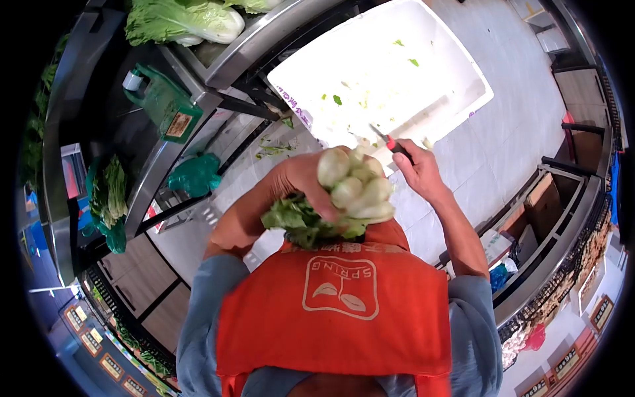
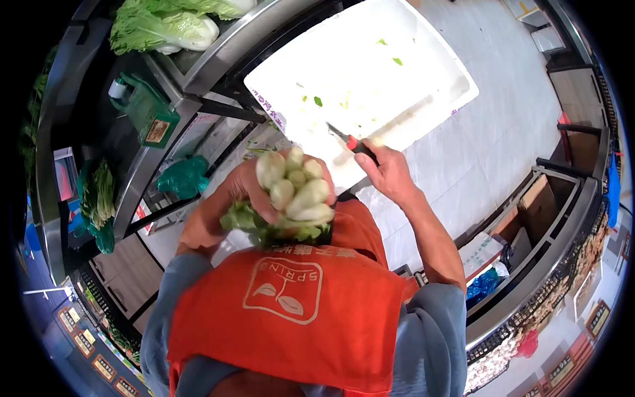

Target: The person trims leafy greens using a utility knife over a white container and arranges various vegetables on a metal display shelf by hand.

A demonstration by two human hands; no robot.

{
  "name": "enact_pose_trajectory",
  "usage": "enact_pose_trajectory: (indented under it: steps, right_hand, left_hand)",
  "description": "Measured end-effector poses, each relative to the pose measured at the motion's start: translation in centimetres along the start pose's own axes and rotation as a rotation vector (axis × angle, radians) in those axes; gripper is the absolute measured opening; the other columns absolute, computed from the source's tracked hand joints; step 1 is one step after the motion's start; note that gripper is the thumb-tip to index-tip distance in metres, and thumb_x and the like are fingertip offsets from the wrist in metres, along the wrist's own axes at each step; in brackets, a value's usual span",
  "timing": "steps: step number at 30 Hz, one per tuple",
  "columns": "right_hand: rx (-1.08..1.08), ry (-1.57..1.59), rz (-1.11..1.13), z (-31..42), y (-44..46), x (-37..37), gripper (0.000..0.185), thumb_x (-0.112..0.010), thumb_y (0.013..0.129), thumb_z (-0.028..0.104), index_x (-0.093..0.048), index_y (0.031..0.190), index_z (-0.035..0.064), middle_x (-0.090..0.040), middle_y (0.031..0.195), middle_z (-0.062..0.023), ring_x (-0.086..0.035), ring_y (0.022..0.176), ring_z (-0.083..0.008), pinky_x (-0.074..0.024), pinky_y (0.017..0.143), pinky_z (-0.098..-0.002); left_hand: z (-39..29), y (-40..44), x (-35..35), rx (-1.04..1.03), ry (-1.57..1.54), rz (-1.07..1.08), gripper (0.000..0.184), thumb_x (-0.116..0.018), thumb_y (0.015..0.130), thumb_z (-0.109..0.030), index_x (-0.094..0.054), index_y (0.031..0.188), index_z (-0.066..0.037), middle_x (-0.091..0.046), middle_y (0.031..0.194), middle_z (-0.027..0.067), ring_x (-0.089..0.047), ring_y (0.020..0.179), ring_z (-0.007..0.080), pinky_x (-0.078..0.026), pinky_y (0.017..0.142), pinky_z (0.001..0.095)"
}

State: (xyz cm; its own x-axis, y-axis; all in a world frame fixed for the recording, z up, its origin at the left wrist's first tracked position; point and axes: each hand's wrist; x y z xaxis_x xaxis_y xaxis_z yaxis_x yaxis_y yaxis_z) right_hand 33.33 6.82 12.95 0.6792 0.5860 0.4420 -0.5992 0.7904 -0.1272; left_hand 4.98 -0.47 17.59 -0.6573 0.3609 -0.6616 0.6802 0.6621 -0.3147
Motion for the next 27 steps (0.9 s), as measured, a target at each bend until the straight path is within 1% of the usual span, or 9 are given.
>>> enact_pose_trajectory:
  steps: [3, 6, 8, 14, 17, 20, 23, 26, 27]
  right_hand:
    - [-0.077, 0.161, -0.1, -1.3, -0.3, 0.9, 0.034, -0.06, 0.099, 0.029, -0.063, 0.114, -0.0013, -0.06, 0.078, -0.0101, -0.056, 0.069, -0.0178, -0.0473, 0.066, -0.03]
    - [0.077, 0.064, 0.015, 1.7, 0.2, 2.8, 0.036, -0.06, 0.098, 0.031, -0.063, 0.113, -0.0016, -0.06, 0.078, -0.01, -0.057, 0.069, -0.0187, -0.0482, 0.067, -0.0302]
    - [0.142, 0.054, 0.06, 3.2, 0.6, 3.4, 0.04, -0.062, 0.097, 0.035, -0.063, 0.113, -0.0011, -0.063, 0.08, -0.012, -0.062, 0.07, -0.0231, -0.0502, 0.067, -0.032]
    - [0.218, -0.009, 0.185, 3.4, 1.0, 4.9, 0.043, -0.065, 0.095, 0.038, -0.061, 0.116, 0.0004, -0.066, 0.084, -0.0148, -0.066, 0.073, -0.0302, -0.052, 0.066, -0.0347]
    - [0.308, -0.02, 0.168, 2.9, 1.2, 5.1, 0.054, -0.054, 0.1, 0.05, -0.061, 0.117, -0.0008, -0.062, 0.083, -0.0109, -0.058, 0.064, -0.0237, -0.0464, 0.06, -0.0334]
    - [0.341, -0.011, 0.132, 2.1, 1.4, 5.0, 0.051, -0.055, 0.1, 0.047, -0.062, 0.117, -0.0006, -0.062, 0.082, -0.0103, -0.058, 0.063, -0.0242, -0.0465, 0.06, -0.0334]
    - [0.319, -0.05, 0.135, 2.3, 1.4, 5.3, 0.036, -0.065, 0.095, 0.033, -0.062, 0.114, 0.0014, -0.066, 0.085, -0.0132, -0.068, 0.073, -0.0327, -0.0529, 0.064, -0.0373]
    - [0.018, -0.189, 0.014, -1.7, 2.1, 3.8, 0.034, -0.063, 0.098, 0.032, -0.063, 0.112, 0.0014, -0.064, 0.08, -0.0142, -0.063, 0.067, -0.0294, -0.0508, 0.061, -0.0364]
    - [-0.221, -0.121, 0.064, -3.6, 2.5, 3.8, 0.033, -0.059, 0.1, 0.032, -0.063, 0.111, 0.0009, -0.062, 0.075, -0.0142, -0.056, 0.061, -0.0239, -0.0472, 0.057, -0.0342]
  left_hand:
    - [-0.7, 1.1, -0.9, -0.054, -0.219, -0.112, 0.075, -0.088, 0.056, 0.003, -0.059, 0.124, -0.001, -0.066, 0.113, 0.006, -0.062, 0.106, 0.0158, -0.048, 0.096, 0.0289]
    - [-2.5, 1.4, -0.2, -0.095, -0.034, -0.21, 0.079, -0.089, 0.056, 0.0, -0.056, 0.128, -0.001, -0.065, 0.115, 0.005, -0.06, 0.108, 0.0157, -0.047, 0.097, 0.0299]
    - [-2.3, 2.1, 0.9, -0.082, 0.112, -0.217, 0.09, -0.089, 0.054, -0.002, -0.05, 0.136, -0.002, -0.062, 0.119, 0.0053, -0.058, 0.112, 0.0165, -0.045, 0.1, 0.032]
    - [-2.4, 3.6, 1.5, -0.081, 0.169, -0.161, 0.093, -0.09, 0.051, -0.004, -0.05, 0.136, -0.001, -0.063, 0.122, 0.0062, -0.058, 0.115, 0.0171, -0.045, 0.1, 0.032]
    - [-2.3, 4.0, 1.1, -0.055, 0.078, -0.182, 0.093, -0.089, 0.05, -0.002, -0.051, 0.135, -0.002, -0.063, 0.122, 0.0068, -0.059, 0.114, 0.0174, -0.045, 0.1, 0.0318]
    - [-2.4, 4.8, 0.9, -0.037, 0.044, -0.191, 0.092, -0.088, 0.049, -0.001, -0.052, 0.133, -0.002, -0.063, 0.122, 0.0066, -0.059, 0.112, 0.0176, -0.045, 0.1, 0.032]
    - [-2.7, 5.0, 0.4, 0.0, 0.039, -0.213, 0.091, -0.088, 0.048, -0.001, -0.053, 0.132, -0.001, -0.064, 0.12, 0.0061, -0.06, 0.111, 0.0172, -0.045, 0.1, 0.0325]
    - [-1.9, 5.5, 0.5, -0.059, 0.134, -0.043, 0.088, -0.087, 0.047, -0.002, -0.055, 0.13, -0.001, -0.065, 0.116, 0.0055, -0.06, 0.109, 0.0165, -0.045, 0.099, 0.0323]
    - [-1.8, 5.7, 0.7, -0.098, 0.188, 0.049, 0.087, -0.087, 0.048, -0.002, -0.056, 0.128, -0.002, -0.065, 0.115, 0.0053, -0.06, 0.108, 0.0162, -0.045, 0.099, 0.0321]
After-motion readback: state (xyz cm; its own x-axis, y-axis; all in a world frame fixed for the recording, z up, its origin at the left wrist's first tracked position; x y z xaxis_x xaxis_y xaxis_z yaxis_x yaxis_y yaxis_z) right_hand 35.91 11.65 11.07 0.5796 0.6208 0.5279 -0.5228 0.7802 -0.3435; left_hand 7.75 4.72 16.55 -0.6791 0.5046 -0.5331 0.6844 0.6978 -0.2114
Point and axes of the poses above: each hand's wrist, its own y-axis towards the middle knuckle, its own x-axis out of the back of the hand, z = x × y
